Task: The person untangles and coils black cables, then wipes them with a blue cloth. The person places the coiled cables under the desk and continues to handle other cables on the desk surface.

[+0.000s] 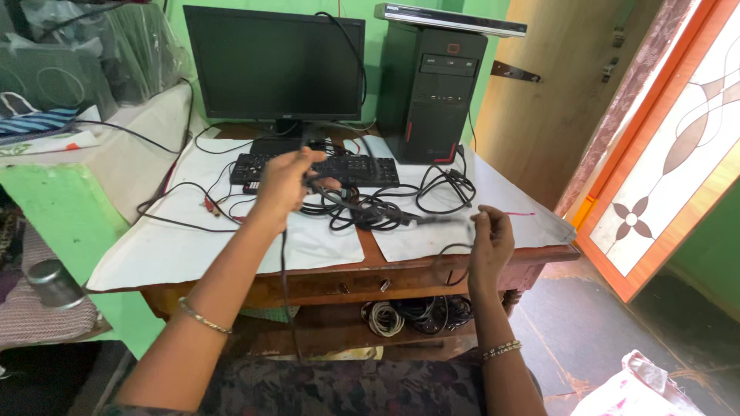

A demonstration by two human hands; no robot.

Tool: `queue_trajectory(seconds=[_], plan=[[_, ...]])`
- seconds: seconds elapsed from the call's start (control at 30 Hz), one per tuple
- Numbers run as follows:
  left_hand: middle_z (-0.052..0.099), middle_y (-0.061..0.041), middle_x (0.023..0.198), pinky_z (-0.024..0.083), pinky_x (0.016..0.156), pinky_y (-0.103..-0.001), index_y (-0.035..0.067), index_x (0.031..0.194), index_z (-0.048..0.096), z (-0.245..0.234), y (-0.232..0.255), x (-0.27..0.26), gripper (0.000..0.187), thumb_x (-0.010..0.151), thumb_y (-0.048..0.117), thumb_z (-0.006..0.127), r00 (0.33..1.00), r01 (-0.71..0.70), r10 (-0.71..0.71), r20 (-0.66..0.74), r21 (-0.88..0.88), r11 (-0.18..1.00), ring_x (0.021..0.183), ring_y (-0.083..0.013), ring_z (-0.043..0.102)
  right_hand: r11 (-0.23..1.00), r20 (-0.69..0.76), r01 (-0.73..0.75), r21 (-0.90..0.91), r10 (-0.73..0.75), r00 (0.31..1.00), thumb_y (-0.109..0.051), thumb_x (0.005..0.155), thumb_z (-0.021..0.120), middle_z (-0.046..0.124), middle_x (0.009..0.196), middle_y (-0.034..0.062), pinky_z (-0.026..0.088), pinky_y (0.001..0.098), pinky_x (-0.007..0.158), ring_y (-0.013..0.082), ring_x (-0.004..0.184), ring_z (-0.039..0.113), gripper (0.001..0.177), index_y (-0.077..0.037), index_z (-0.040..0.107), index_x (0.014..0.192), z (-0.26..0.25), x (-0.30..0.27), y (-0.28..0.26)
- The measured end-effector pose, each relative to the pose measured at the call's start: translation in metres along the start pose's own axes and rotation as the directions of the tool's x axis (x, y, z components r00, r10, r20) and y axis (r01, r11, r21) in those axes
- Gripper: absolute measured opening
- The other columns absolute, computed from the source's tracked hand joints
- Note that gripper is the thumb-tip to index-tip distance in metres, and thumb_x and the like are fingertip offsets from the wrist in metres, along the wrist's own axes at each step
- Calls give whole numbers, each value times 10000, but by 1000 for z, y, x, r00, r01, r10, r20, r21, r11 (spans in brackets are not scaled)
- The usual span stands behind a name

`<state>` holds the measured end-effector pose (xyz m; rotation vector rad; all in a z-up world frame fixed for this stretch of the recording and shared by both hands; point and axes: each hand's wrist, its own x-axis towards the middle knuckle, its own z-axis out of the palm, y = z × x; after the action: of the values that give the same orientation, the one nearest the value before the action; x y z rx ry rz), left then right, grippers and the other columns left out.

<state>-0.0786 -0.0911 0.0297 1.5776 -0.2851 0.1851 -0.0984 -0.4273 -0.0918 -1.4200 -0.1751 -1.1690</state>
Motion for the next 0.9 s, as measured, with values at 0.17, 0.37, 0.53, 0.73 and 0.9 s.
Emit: queue_trajectory(seconds=[0.17,0.37,0.53,0.73,0.9], plan=[[786,-131,727,479,729,-127,69,1201,733,40,-16,4,477,1107,433,439,957,-253,226,183,142,957,597,-21,709,983,113,104,-153,-87,990,-250,1079,554,724,1024,75,500,305,851,136,953,640,290,-11,681,1183,13,-15,-24],[748,-111,679,553,576,-393,83,1068,716,100,-11,-32,409,1034,391,448,960,-142,-30,280,572,808,511,-219,684,860,611,-334,386,33,791,-591,1038,410,680,1229,173,574,375,839,243,945,679,727,-35,421,1507,25,-27,-30],[727,-159,713,556,655,-468,33,927,681,119,-31,-37,366,1047,313,479,907,-421,295,300,684,596,671,-330,722,597,814,-679,427,73,576,-678,1001,391,587,1346,231,606,447,818,331,1018,704,884,-23,298,1587,25,-29,-39],[713,-191,741,566,674,-506,21,946,655,119,-47,-32,362,1047,310,463,898,-413,327,294,820,397,741,-395,718,585,881,-752,302,130,455,-468,925,575,524,1425,223,630,427,751,350,920,729,816,-53,264,1553,23,-24,-69],[705,-214,743,555,682,-529,24,955,669,116,-41,-32,360,1041,321,486,909,-383,340,242,807,449,735,-419,701,672,872,-737,76,314,376,-344,876,621,615,1154,134,542,321,569,254,707,719,816,-97,276,1573,27,-31,-77]])
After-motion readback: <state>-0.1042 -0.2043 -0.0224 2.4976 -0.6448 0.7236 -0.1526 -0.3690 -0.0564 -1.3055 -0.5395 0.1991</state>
